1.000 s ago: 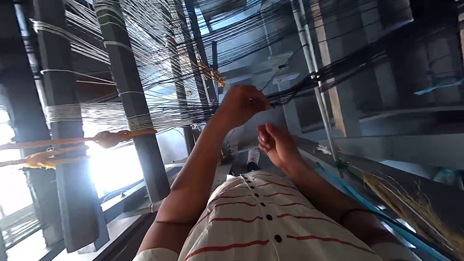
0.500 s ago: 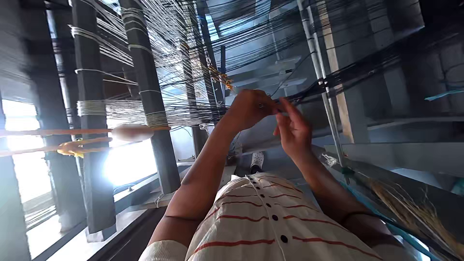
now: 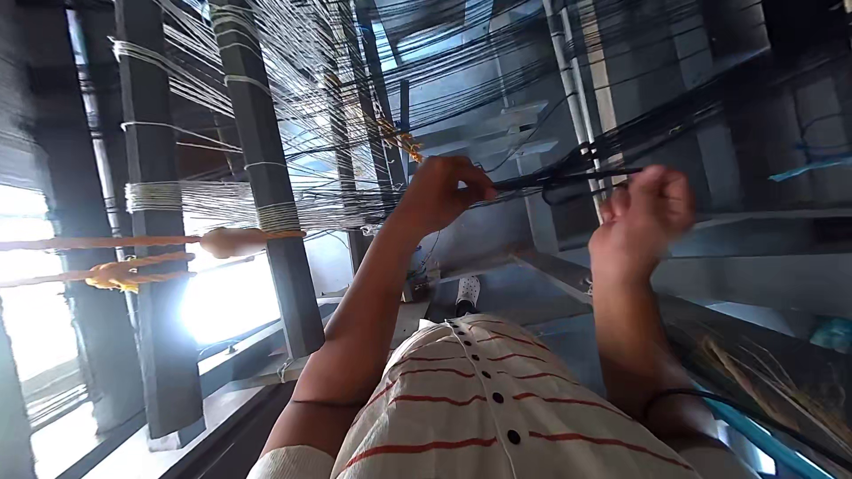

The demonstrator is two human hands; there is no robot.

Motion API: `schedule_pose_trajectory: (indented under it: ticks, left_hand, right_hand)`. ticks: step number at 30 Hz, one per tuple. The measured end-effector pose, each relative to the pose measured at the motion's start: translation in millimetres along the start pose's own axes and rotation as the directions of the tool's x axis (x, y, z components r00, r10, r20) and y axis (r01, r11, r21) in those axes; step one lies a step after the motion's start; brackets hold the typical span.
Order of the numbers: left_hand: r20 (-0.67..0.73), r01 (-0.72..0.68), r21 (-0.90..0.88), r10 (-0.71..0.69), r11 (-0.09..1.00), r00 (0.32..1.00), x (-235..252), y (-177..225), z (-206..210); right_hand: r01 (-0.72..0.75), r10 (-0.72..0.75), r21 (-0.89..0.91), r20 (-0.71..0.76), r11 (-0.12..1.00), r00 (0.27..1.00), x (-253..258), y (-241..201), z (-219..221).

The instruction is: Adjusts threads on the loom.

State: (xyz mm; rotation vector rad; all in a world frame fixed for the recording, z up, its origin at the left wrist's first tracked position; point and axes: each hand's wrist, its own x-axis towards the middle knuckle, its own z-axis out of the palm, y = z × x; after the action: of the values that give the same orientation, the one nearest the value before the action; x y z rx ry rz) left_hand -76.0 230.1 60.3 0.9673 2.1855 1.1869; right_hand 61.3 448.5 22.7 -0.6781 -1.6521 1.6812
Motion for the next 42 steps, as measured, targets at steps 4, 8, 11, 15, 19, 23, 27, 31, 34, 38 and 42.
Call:
schedule_pose_trajectory:
  ticks: [4, 8, 11, 15, 19, 23, 27, 31, 34, 38, 42]
  left_hand:
    - [-0.026, -0.008, -0.018, 0.008, 1.0, 1.0, -1, -2, -1]
    - [-0.043, -0.016, 0.019, 0.017, 1.0, 0.999, -1, -1, 0]
    - [-0.037, -0.02, 0.021, 0.021, 1.0, 0.999, -1, 0, 0]
    - [-0.031, -0.035, 0.01, 0.035, 0.999, 0.999, -2, 4, 0]
    - [-0.03, -0.052, -0.011, 0.052, 0.999, 0.998, -5, 5, 0]
    - [-0.006, -0.057, -0.069, 0.057, 0.996, 0.998, -9, 6, 2]
    - [-0.017, -0.063, -0.061, 0.063, 0.996, 0.998, -8, 3, 2]
    - [-0.047, -0.071, -0.049, 0.068, 0.996, 0.997, -10, 0, -2]
    - [-0.063, -0.066, -0.058, 0.063, 0.996, 0.996, -10, 1, -3]
    - [-0.077, -0.078, -0.081, 0.071, 0.994, 0.994, -9, 0, -1]
    - [-0.056, -0.085, -0.042, 0.082, 0.996, 0.995, -8, 2, -2]
  right_hand:
    - [-0.077, 0.096, 0.115, -0.169, 0.99, 0.981, 9, -9, -6]
    - [0.081, -0.061, -0.259, 0.088, 0.962, 0.994, -9, -4, -5]
    - [0.351, -0.271, -0.345, 0.259, 0.87, 0.927, -25, -6, 12]
    - [0.355, -0.19, -0.219, 0.54, 0.909, 0.82, -41, -7, 44]
    - [0.34, -0.081, -0.293, 0.64, 0.894, 0.764, -45, -6, 57]
    - [0.375, -0.141, -0.262, 0.622, 0.889, 0.77, -40, -5, 47]
    - [0.267, -0.162, -0.169, 0.467, 0.949, 0.87, -33, -12, 23]
    - [-0.003, -0.01, 0.108, 0.12, 0.994, 0.993, -19, -21, 0]
    - [-0.059, 0.08, 0.229, -0.084, 0.972, 0.993, -7, -30, -5]
    - [-0.029, 0.049, -0.14, 0.141, 0.99, 0.989, -9, -24, -10]
    - [0.233, 0.0, -0.502, 0.421, 0.833, 0.907, -22, -12, 4]
